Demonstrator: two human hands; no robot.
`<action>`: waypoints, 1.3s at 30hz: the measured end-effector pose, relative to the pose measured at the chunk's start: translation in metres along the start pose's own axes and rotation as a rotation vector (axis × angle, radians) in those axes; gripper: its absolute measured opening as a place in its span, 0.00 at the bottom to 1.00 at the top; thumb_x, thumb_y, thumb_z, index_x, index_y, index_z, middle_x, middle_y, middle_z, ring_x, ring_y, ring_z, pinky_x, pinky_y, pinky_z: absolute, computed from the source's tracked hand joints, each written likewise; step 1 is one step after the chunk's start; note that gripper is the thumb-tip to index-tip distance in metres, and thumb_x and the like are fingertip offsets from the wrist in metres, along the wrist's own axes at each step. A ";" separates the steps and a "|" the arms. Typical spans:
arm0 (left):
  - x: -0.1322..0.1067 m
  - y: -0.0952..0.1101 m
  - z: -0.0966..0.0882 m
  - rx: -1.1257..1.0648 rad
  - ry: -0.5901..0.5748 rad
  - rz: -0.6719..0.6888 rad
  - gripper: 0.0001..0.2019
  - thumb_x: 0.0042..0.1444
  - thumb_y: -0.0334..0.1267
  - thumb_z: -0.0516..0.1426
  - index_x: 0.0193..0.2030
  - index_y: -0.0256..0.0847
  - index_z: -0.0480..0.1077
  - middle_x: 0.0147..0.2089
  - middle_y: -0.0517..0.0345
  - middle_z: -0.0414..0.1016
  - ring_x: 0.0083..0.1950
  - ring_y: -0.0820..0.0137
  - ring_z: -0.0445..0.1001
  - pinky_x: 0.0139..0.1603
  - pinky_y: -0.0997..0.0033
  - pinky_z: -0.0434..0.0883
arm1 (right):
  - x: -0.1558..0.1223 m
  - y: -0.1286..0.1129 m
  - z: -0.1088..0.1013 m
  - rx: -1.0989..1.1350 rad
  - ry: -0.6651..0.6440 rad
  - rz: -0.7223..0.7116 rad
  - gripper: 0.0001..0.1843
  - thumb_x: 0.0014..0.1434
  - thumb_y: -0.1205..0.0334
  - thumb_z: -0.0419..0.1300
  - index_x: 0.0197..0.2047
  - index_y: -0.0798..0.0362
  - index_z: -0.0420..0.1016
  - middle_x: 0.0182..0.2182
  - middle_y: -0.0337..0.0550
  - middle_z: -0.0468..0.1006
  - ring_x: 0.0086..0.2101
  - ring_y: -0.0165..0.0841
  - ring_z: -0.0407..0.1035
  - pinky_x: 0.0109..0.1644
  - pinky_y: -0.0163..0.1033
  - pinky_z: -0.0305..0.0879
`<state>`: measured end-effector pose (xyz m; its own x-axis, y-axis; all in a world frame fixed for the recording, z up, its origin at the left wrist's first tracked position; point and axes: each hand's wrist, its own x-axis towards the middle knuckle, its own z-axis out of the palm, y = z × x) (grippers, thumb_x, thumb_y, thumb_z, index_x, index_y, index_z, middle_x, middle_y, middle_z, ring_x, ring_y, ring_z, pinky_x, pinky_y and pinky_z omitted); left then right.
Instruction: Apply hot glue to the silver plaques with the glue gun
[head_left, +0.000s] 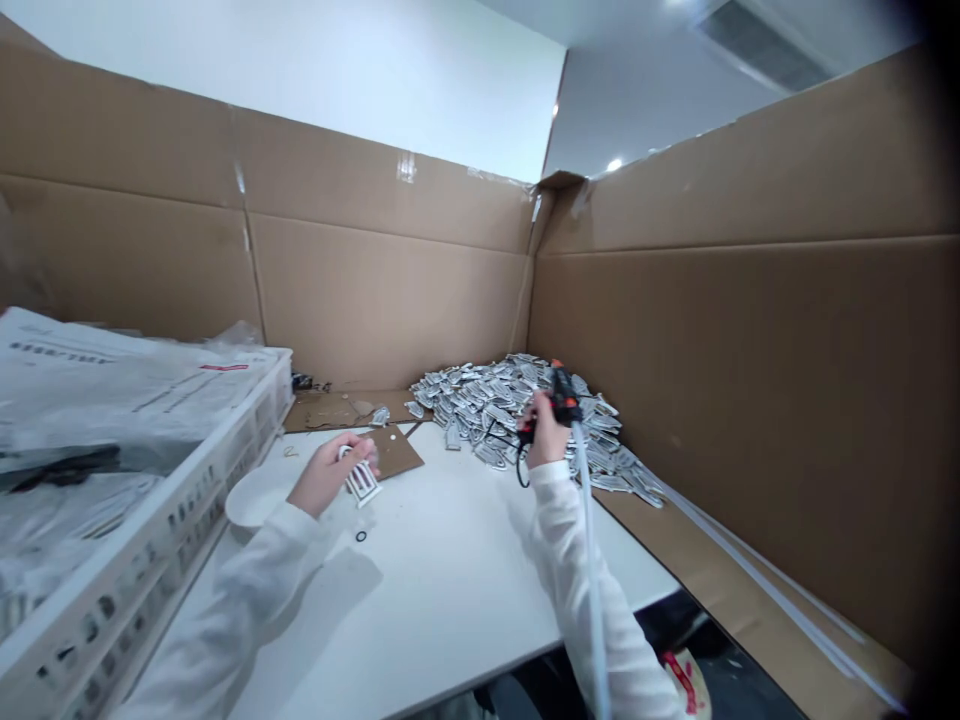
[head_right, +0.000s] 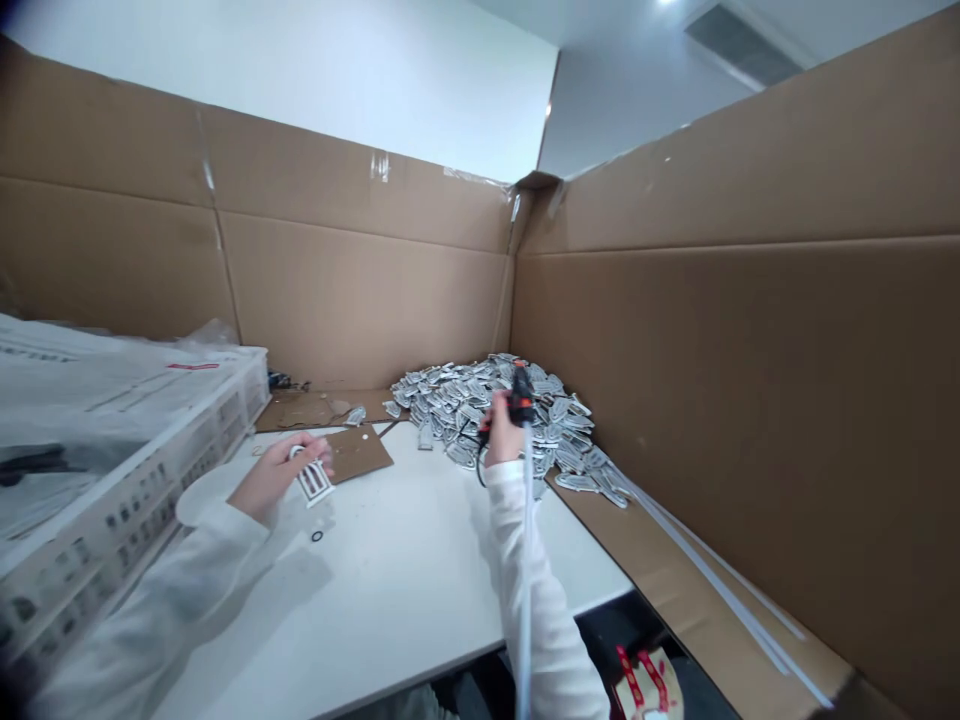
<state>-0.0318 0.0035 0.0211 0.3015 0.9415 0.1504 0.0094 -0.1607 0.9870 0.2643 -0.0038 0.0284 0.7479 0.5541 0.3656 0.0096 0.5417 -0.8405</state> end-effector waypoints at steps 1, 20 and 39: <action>0.000 -0.003 0.005 -0.058 -0.021 -0.009 0.21 0.38 0.54 0.59 0.28 0.37 0.60 0.25 0.60 0.69 0.25 0.70 0.71 0.25 0.72 0.67 | -0.020 -0.003 0.019 -0.041 -0.170 0.036 0.19 0.45 0.50 0.57 0.36 0.56 0.64 0.15 0.31 0.61 0.14 0.23 0.55 0.17 0.30 0.55; -0.007 -0.034 0.013 0.565 0.219 0.719 0.08 0.54 0.37 0.51 0.27 0.37 0.66 0.28 0.60 0.62 0.29 0.76 0.63 0.33 0.76 0.61 | -0.132 0.034 0.079 0.140 -0.788 0.583 0.16 0.45 0.51 0.60 0.21 0.56 0.66 0.15 0.36 0.64 0.17 0.25 0.59 0.23 0.32 0.57; -0.008 -0.039 0.025 0.225 0.113 0.501 0.13 0.47 0.28 0.47 0.41 0.42 0.61 0.33 0.60 0.59 0.30 0.75 0.64 0.32 0.73 0.63 | -0.131 0.037 0.078 0.209 -0.498 0.488 0.14 0.37 0.60 0.64 0.25 0.54 0.62 0.18 0.33 0.67 0.17 0.22 0.55 0.21 0.30 0.50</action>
<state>-0.0109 -0.0053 -0.0203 0.2175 0.7574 0.6156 0.0978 -0.6444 0.7584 0.1153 -0.0074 -0.0195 0.2428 0.9586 0.1488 -0.4121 0.2408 -0.8788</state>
